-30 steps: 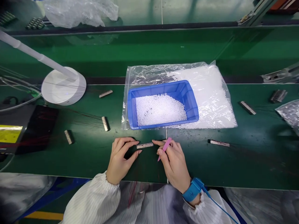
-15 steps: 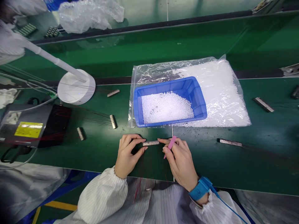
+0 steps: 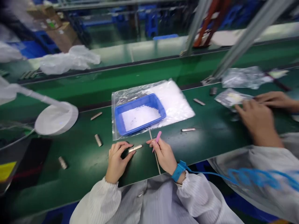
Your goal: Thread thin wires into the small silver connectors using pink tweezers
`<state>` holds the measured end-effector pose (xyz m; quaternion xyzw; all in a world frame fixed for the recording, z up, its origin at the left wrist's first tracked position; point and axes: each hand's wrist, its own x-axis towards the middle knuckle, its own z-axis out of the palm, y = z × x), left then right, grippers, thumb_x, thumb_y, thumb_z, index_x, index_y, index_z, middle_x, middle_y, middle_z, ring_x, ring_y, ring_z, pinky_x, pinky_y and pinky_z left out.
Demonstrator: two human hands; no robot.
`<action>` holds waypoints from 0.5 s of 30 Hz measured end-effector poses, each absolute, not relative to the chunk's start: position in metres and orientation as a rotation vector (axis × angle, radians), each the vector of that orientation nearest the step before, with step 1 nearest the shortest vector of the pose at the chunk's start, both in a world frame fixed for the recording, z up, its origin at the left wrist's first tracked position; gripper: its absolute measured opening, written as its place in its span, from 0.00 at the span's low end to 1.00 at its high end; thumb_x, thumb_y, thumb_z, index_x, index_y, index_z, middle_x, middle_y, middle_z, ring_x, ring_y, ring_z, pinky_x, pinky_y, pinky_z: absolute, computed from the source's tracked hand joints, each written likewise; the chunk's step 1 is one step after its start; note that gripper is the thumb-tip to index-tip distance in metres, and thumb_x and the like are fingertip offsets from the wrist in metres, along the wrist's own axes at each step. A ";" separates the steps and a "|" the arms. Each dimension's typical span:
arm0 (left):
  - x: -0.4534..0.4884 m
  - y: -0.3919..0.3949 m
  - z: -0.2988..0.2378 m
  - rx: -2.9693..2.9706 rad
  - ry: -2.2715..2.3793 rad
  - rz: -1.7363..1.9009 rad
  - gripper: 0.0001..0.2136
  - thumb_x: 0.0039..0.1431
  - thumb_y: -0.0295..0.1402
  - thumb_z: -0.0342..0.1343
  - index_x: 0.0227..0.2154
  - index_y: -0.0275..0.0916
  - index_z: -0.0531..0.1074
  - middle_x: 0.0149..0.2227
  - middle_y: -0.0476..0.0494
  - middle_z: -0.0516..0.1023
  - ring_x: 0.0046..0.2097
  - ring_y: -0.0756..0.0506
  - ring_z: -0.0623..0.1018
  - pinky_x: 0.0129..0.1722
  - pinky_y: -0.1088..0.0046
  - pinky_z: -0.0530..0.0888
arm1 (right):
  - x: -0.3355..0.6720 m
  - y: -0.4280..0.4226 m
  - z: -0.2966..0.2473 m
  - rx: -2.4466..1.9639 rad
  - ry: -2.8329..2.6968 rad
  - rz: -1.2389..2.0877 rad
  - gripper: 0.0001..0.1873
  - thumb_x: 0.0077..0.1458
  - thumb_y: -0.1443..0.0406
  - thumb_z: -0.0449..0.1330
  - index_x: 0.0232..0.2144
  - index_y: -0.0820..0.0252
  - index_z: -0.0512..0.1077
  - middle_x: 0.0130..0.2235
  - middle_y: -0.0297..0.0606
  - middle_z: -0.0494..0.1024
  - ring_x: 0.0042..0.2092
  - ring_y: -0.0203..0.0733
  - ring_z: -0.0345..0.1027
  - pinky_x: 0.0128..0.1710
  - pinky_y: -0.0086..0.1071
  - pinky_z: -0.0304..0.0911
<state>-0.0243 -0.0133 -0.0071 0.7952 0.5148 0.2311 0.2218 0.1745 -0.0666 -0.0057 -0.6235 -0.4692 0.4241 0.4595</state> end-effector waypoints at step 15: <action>-0.044 0.023 -0.040 2.273 1.364 0.516 0.19 0.53 0.54 0.48 0.35 0.50 0.77 0.42 0.44 0.75 0.44 0.37 0.73 0.35 0.64 0.69 | 0.272 -0.180 -0.012 -2.189 -0.749 0.382 0.18 0.55 0.49 0.50 0.29 0.57 0.69 0.21 0.31 0.67 0.25 0.38 0.62 0.26 0.30 0.56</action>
